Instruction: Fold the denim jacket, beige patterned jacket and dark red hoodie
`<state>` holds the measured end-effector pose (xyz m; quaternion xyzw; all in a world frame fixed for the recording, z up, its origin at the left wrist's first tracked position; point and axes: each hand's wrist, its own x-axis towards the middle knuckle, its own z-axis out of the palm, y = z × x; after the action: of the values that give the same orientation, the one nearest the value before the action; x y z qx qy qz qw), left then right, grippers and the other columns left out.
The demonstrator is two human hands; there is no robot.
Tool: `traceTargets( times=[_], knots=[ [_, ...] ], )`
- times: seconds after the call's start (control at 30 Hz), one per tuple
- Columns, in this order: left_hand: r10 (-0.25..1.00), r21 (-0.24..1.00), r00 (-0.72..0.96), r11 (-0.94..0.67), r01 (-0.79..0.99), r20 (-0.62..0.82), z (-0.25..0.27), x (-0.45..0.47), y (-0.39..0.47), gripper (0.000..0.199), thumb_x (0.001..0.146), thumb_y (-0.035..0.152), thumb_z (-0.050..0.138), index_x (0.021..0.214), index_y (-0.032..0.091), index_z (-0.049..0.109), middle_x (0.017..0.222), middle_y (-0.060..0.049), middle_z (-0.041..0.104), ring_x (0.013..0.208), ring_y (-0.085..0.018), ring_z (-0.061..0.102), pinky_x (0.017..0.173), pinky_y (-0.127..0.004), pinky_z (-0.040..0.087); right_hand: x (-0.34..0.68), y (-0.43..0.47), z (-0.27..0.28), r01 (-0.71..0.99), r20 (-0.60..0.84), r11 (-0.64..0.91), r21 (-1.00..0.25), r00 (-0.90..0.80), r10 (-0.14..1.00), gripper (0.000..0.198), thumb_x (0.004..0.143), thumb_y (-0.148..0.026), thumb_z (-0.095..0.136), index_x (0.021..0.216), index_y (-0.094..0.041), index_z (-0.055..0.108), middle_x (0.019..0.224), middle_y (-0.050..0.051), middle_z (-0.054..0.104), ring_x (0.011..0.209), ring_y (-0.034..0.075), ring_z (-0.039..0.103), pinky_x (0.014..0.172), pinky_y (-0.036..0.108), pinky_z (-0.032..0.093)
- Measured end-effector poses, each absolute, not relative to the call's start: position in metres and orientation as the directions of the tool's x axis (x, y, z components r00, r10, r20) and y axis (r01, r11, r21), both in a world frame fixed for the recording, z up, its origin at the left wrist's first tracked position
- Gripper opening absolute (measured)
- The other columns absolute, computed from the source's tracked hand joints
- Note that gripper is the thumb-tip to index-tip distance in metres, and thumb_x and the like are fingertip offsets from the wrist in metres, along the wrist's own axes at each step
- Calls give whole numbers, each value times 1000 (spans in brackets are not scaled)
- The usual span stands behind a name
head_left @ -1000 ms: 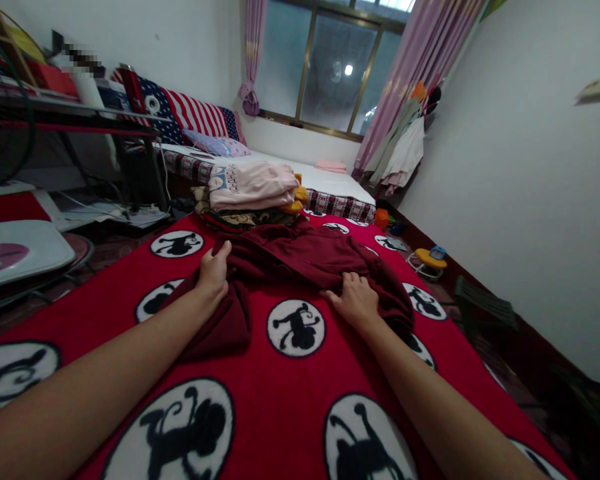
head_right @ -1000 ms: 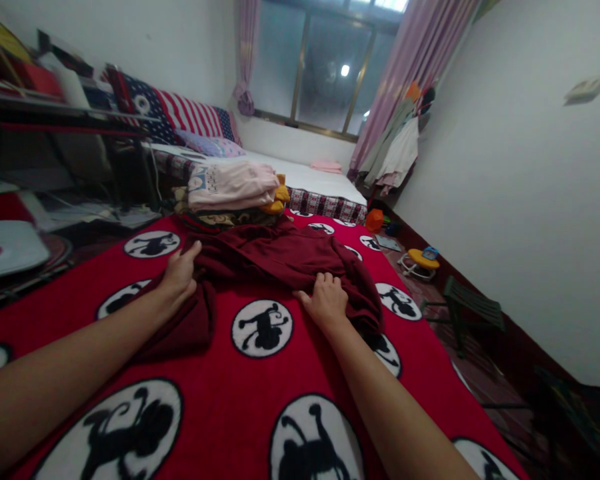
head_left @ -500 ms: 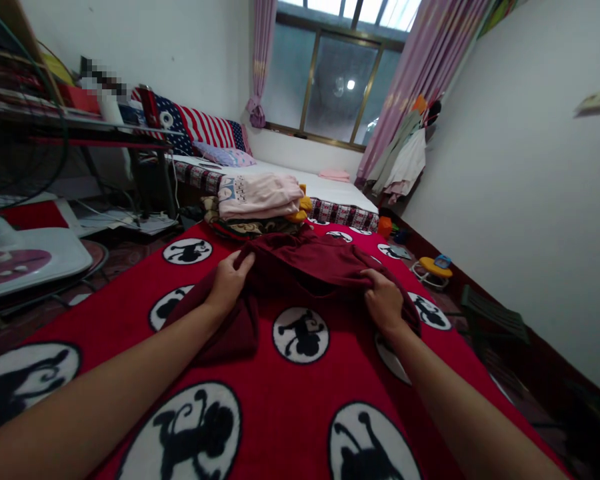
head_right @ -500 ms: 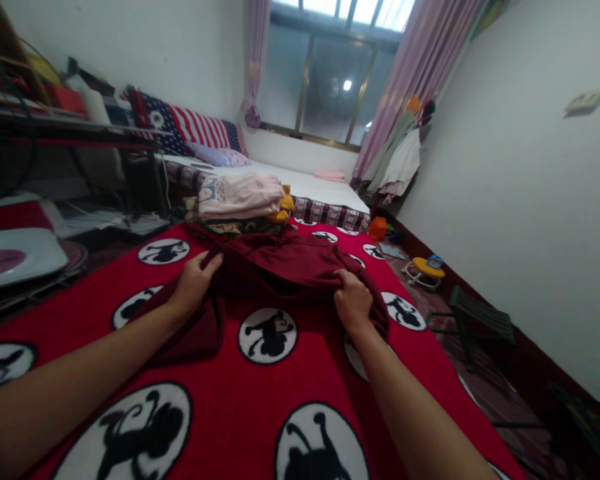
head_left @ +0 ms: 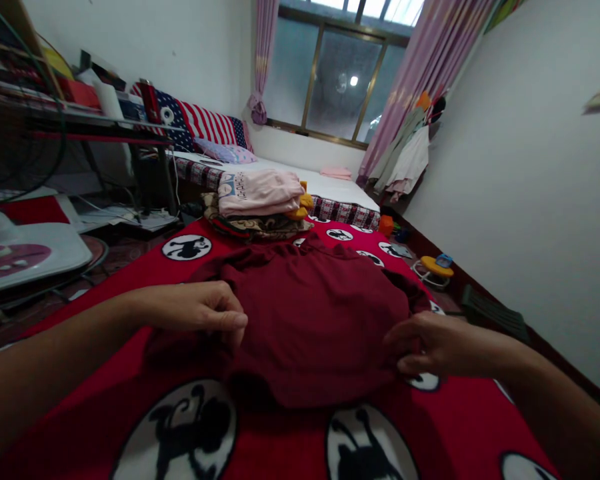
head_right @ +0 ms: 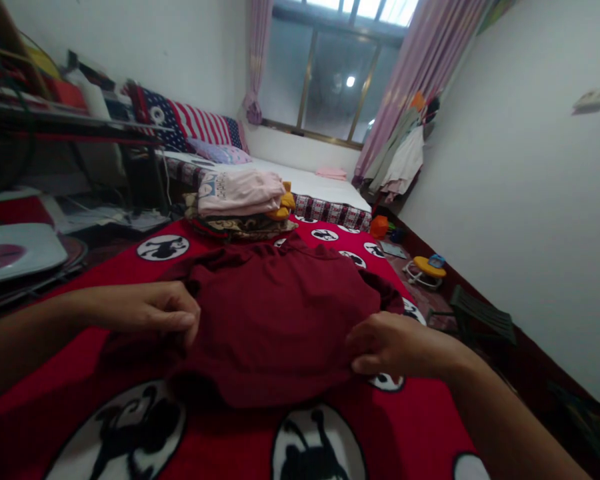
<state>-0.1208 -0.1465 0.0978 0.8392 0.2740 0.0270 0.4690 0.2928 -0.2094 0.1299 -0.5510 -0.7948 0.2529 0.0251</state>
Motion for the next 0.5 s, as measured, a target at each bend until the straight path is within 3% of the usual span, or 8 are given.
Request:
traceTargets(
  times=[0.07, 0.13, 0.2, 0.27, 0.33, 0.4, 0.5],
  knots=[
    [626, 726, 775, -492, 480, -87, 90, -125, -133, 47, 93, 53, 42, 91, 18, 73, 98, -7, 70, 91, -21, 63, 83, -28, 49, 267, -198, 120, 788, -241, 223, -574, -424, 873, 34, 77, -40, 65, 105, -22, 73, 83, 3, 74, 67, 17, 66, 57, 23, 47],
    [809, 565, 566, -545, 620, 159, 73, -128, -113, 46, 88, 55, 48, 105, 19, 71, 118, -9, 64, 111, -26, 57, 100, -35, 42, 237, -182, 96, 690, -16, 271, -671, -379, 925, 35, 82, -44, 62, 104, -19, 72, 89, 5, 73, 76, 18, 66, 65, 25, 49],
    [882, 407, 332, -453, 793, 336, 50, -130, -92, 58, 78, 56, 57, 121, 18, 64, 128, -12, 59, 121, -31, 51, 106, -42, 37, 210, -167, 64, 627, 167, 357, -692, -342, 925, 32, 81, -39, 65, 105, -19, 70, 96, 6, 72, 83, 18, 65, 74, 28, 50],
    [909, 371, 236, -363, 855, 344, 30, -134, -75, 71, 74, 55, 59, 133, 15, 55, 127, -14, 59, 118, -31, 54, 102, -41, 41, 190, -156, 33, 629, 260, 428, -649, -345, 902, 24, 78, -31, 69, 99, -21, 71, 99, 5, 69, 86, 17, 63, 77, 28, 48],
    [932, 383, 220, -322, 866, 286, 19, -139, -63, 70, 75, 50, 58, 135, 16, 53, 117, -12, 65, 107, -28, 60, 93, -37, 47, 179, -151, 13, 669, 310, 450, -592, -326, 893, 19, 76, -26, 70, 95, -23, 72, 102, 4, 66, 89, 17, 62, 78, 29, 47],
    [940, 382, 226, -314, 869, 257, 21, -146, -55, 58, 74, 43, 58, 127, 19, 61, 100, -8, 71, 93, -26, 64, 84, -34, 49, 175, -152, 7, 684, 322, 443, -579, -307, 896, 17, 76, -23, 70, 93, -24, 72, 102, 3, 64, 87, 16, 61, 78, 29, 47],
    [922, 368, 214, -330, 869, 323, 46, -161, -45, 38, 70, 27, 57, 104, 20, 73, 87, -4, 72, 83, -23, 65, 77, -29, 49, 175, -158, 16, 605, 307, 454, -654, -337, 890, 18, 77, -18, 69, 94, -23, 71, 100, 3, 64, 86, 15, 61, 79, 28, 48]
  ],
)
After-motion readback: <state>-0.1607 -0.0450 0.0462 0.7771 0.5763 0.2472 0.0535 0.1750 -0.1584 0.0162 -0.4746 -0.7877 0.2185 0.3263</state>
